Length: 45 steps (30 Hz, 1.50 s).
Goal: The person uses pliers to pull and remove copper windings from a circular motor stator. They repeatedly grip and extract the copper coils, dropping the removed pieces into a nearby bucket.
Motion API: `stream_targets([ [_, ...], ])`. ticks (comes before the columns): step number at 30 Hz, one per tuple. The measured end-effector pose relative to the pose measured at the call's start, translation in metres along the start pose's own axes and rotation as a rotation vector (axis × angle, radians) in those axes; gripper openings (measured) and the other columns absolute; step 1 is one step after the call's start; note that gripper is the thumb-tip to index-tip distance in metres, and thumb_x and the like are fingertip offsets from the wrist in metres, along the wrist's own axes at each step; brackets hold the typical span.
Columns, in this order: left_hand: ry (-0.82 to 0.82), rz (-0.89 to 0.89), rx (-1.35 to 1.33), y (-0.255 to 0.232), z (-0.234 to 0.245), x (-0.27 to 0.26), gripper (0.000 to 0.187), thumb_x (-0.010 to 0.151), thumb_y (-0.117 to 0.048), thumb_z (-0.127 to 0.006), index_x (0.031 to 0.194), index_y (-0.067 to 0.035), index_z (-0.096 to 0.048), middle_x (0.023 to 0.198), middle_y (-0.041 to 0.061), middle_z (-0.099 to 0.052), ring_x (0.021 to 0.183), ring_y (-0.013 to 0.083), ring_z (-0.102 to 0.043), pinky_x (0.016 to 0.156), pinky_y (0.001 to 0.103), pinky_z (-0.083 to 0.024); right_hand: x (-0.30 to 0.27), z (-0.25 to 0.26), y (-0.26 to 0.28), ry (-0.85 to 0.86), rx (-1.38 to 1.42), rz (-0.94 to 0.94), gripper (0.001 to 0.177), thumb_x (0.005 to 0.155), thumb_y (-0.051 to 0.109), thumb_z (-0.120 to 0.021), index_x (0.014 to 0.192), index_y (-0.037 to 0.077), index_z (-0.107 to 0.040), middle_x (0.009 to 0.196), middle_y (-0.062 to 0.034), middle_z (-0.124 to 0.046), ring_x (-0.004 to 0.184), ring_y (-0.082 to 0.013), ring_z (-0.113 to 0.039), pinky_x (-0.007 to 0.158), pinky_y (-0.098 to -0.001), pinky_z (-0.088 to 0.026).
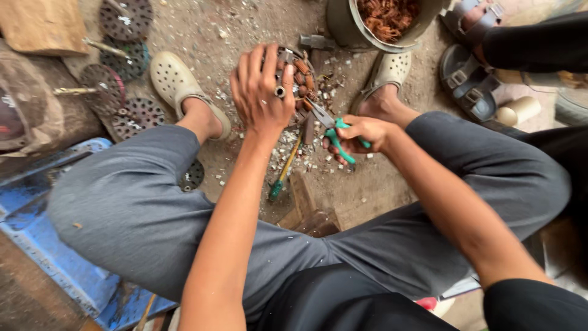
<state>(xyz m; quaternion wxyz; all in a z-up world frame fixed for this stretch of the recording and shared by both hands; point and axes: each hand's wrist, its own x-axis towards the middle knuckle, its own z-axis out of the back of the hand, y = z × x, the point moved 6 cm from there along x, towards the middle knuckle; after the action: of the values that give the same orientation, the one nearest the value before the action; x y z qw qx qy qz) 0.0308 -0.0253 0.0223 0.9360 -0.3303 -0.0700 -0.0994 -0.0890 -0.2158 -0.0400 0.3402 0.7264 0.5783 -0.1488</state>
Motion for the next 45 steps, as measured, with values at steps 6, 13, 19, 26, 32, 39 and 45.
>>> stream_targets([
  [6, -0.012, -0.003, -0.029, 0.005, -0.007, 0.001, 0.044, 0.103, -0.037, -0.054, 0.13, -0.006, -0.067, 0.131, 0.014, -0.065, 0.121, 0.0325, -0.06, 0.104, 0.049, -0.044, -0.028, 0.0, 0.021, -0.764, -0.96, -0.179, 0.061, 0.087, 0.062, -0.07, 0.079, 0.001, -0.074, 0.063, -0.0081, -0.068, 0.06, -0.0222, -0.068, 0.057, -0.0381, -0.052],
  [13, -0.047, -0.054, 0.006, 0.006, -0.004, -0.004, 0.047, 0.103, -0.041, -0.053, 0.131, -0.005, -0.067, 0.135, 0.014, -0.065, 0.125, 0.0339, -0.059, 0.105, 0.05, -0.043, -0.017, -0.029, 0.014, -1.043, -1.183, -0.039, 0.047, 0.068, 0.046, -0.087, 0.066, 0.003, -0.071, 0.057, -0.008, -0.065, 0.053, -0.0211, -0.064, 0.057, -0.0385, -0.054],
  [19, -0.024, -0.045, -0.014, 0.004, -0.005, -0.002, 0.046, 0.104, -0.039, -0.053, 0.132, -0.005, -0.067, 0.136, 0.014, -0.064, 0.126, 0.0327, -0.059, 0.108, 0.051, -0.042, -0.002, 0.017, 0.018, -0.602, -1.051, -0.16, 0.03, 0.071, 0.025, -0.075, 0.063, -0.002, -0.064, 0.056, -0.0043, -0.062, 0.047, -0.0176, -0.059, 0.048, -0.0393, -0.053],
  [26, 0.02, -0.019, -0.001, 0.001, 0.0, 0.003, 0.048, 0.103, -0.036, -0.053, 0.135, -0.002, -0.065, 0.137, 0.015, -0.063, 0.127, 0.0352, -0.059, 0.109, 0.05, -0.043, 0.007, 0.035, -0.004, -0.137, -0.653, -0.372, 0.02, 0.073, 0.016, -0.082, 0.068, 0.003, -0.067, 0.054, -0.0087, -0.062, 0.044, -0.0175, -0.052, 0.038, -0.0286, -0.033],
  [32, 0.021, -0.014, 0.005, 0.002, -0.003, -0.001, 0.048, 0.101, -0.035, -0.054, 0.135, -0.004, -0.065, 0.137, 0.015, -0.064, 0.13, 0.0372, -0.058, 0.112, 0.052, -0.043, 0.018, 0.03, -0.048, 0.356, 0.215, -0.305, 0.031, 0.08, 0.0, -0.083, 0.069, 0.01, -0.056, 0.065, -0.0027, -0.056, 0.056, -0.0137, -0.055, 0.04, -0.0267, -0.036],
  [39, -0.003, -0.061, 0.004, -0.004, 0.003, 0.002, 0.047, 0.1, -0.034, -0.054, 0.133, -0.002, -0.066, 0.135, 0.015, -0.063, 0.129, 0.0384, -0.058, 0.109, 0.053, -0.045, 0.004, 0.034, -0.021, -0.174, -0.393, -0.178, 0.022, 0.069, 0.01, -0.084, 0.078, 0.005, -0.064, 0.068, -0.009, -0.063, 0.052, -0.0127, -0.052, 0.042, -0.0255, -0.039],
  [45, -0.016, -0.064, -0.027, -0.002, 0.003, 0.001, 0.044, 0.101, -0.034, -0.055, 0.129, -0.002, -0.066, 0.13, 0.015, -0.065, 0.121, 0.0357, -0.06, 0.105, 0.051, -0.048, -0.067, -0.057, 0.068, -1.187, -1.842, 0.605, 0.043, 0.075, 0.028, -0.085, 0.109, 0.007, -0.069, 0.096, -0.0088, -0.071, 0.088, -0.0217, -0.066, 0.078, -0.039, -0.054],
])
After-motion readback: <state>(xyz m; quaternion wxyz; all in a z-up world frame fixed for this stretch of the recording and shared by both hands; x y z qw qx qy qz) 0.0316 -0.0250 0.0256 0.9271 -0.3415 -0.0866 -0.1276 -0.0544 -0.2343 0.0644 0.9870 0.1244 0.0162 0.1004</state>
